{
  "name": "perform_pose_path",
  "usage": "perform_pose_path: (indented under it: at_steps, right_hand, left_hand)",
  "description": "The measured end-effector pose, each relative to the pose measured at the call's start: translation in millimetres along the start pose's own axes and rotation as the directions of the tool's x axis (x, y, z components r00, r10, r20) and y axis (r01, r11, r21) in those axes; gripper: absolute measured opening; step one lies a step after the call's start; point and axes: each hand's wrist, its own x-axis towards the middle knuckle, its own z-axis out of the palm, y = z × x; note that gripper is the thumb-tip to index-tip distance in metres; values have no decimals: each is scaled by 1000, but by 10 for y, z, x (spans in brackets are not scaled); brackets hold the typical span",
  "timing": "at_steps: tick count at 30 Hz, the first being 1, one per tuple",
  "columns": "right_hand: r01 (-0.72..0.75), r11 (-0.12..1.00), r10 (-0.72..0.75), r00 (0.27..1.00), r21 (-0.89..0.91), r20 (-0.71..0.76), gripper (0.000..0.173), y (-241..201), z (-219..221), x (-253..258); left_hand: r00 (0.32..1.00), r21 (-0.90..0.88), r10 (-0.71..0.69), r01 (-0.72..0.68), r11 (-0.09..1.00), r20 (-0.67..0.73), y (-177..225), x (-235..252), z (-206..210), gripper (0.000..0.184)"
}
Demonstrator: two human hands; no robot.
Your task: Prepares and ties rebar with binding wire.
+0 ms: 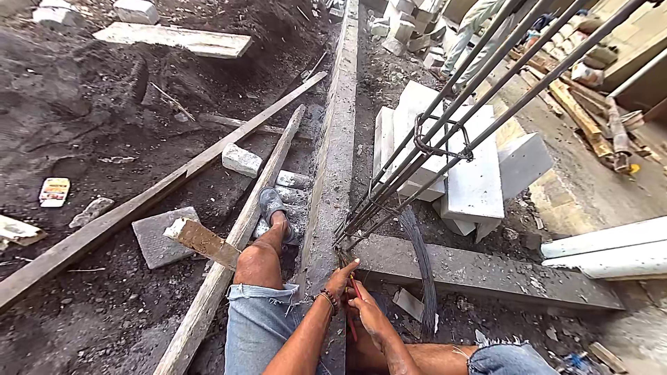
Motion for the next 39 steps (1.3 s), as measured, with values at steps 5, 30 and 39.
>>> perform_pose_path:
  at_steps: [5,30,39]
  right_hand:
    - [-42,999,42,999,14,-19,59,-84,100,-60]
    - [-173,975,154,979,142,132,50,-91,-66,-30]
    - [-159,983,147,980,90,131,50,-156,-68,-29]
  left_hand:
    - [1000,53,-15,15,998,1,39,-37,4,55]
    - [998,97,-53,50,994,26,82,-48,-6,57]
    - [998,82,-58,56,995,30,99,-48,-3,47]
